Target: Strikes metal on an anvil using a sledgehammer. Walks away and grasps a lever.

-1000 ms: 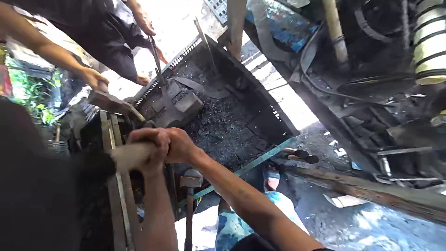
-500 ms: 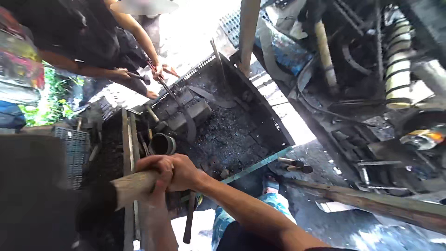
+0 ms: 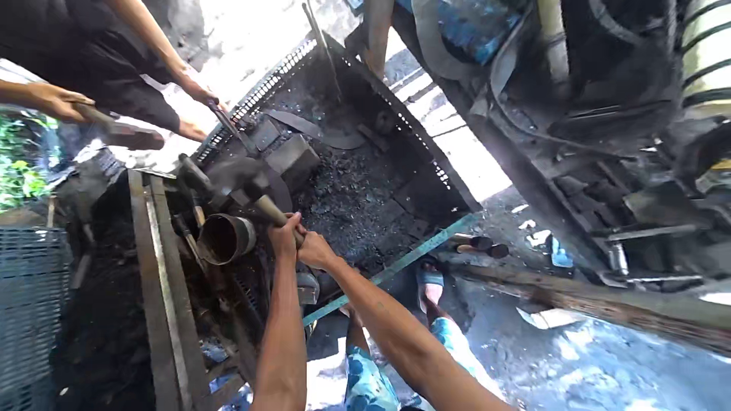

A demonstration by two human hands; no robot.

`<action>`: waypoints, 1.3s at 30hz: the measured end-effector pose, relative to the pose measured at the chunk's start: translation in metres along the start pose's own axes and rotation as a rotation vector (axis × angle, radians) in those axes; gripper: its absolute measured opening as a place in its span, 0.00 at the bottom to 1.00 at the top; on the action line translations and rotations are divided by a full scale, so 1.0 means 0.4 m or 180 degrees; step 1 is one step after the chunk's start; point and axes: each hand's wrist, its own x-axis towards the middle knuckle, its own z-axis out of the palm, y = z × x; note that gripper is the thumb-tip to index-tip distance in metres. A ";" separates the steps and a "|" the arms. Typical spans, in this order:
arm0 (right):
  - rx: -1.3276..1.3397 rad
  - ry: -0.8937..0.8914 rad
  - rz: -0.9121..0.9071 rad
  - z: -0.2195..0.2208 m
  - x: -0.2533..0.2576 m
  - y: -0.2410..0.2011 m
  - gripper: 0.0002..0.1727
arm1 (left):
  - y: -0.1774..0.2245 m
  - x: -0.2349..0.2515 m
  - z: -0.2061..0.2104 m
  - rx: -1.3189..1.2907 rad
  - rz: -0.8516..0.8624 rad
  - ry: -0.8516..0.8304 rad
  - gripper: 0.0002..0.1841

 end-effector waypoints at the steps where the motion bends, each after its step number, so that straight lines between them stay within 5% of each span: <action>1: -0.0210 -0.0014 -0.0209 -0.018 -0.026 -0.014 0.22 | 0.035 -0.031 0.006 -0.0120 0.0122 -0.0007 0.14; 8: -0.0205 0.0276 -0.2306 -0.080 -0.341 -0.472 0.25 | 0.619 -0.334 -0.076 -0.0537 0.2130 -0.0966 0.24; 11: -0.0259 0.0635 -0.3183 -0.141 -0.344 -0.686 0.23 | 0.845 -0.317 -0.081 -0.0029 0.2798 -0.1105 0.22; 13: -0.0194 0.0972 -0.3566 -0.164 -0.271 -0.744 0.24 | 0.886 -0.236 -0.081 -0.0052 0.3008 -0.1213 0.26; 15: -0.0246 0.1017 -0.3218 -0.166 -0.161 -0.657 0.29 | 0.765 -0.125 -0.055 -0.0134 0.2815 -0.1087 0.28; 17: -0.0274 0.0746 -0.2006 -0.107 -0.061 -0.387 0.30 | 0.443 -0.035 -0.040 -0.0085 0.2006 -0.0734 0.27; 20: 0.0184 0.0164 -0.0172 -0.004 -0.010 -0.023 0.16 | 0.023 -0.003 0.007 0.0113 0.0287 -0.0047 0.15; 21: 0.0173 0.0123 -0.0042 -0.005 -0.020 0.006 0.18 | -0.002 -0.014 0.016 0.0064 0.0095 -0.0062 0.15; 23: 0.0069 0.0364 -0.0636 -0.023 -0.085 -0.042 0.21 | 0.107 -0.087 0.015 -0.0110 0.0546 -0.0283 0.19; 26: 0.0073 0.0280 -0.1439 -0.107 -0.287 -0.319 0.24 | 0.439 -0.266 0.006 -0.0137 0.1528 -0.0606 0.28; 28: 0.0053 -0.0149 -0.1610 -0.208 -0.422 -0.533 0.21 | 0.685 -0.361 0.051 0.0121 0.2043 -0.0954 0.22; 32: 0.0213 0.1005 -0.3521 -0.170 -0.324 -0.678 0.19 | 0.872 -0.299 -0.019 0.0303 0.3035 -0.1336 0.24; 35: -0.0064 0.1169 -0.3309 -0.176 -0.162 -0.619 0.22 | 0.749 -0.128 -0.024 0.0047 0.2955 -0.1227 0.25; 39: 0.0098 0.0122 -0.0563 -0.036 -0.005 -0.101 0.19 | 0.101 0.011 -0.020 -0.0094 0.0651 -0.0384 0.19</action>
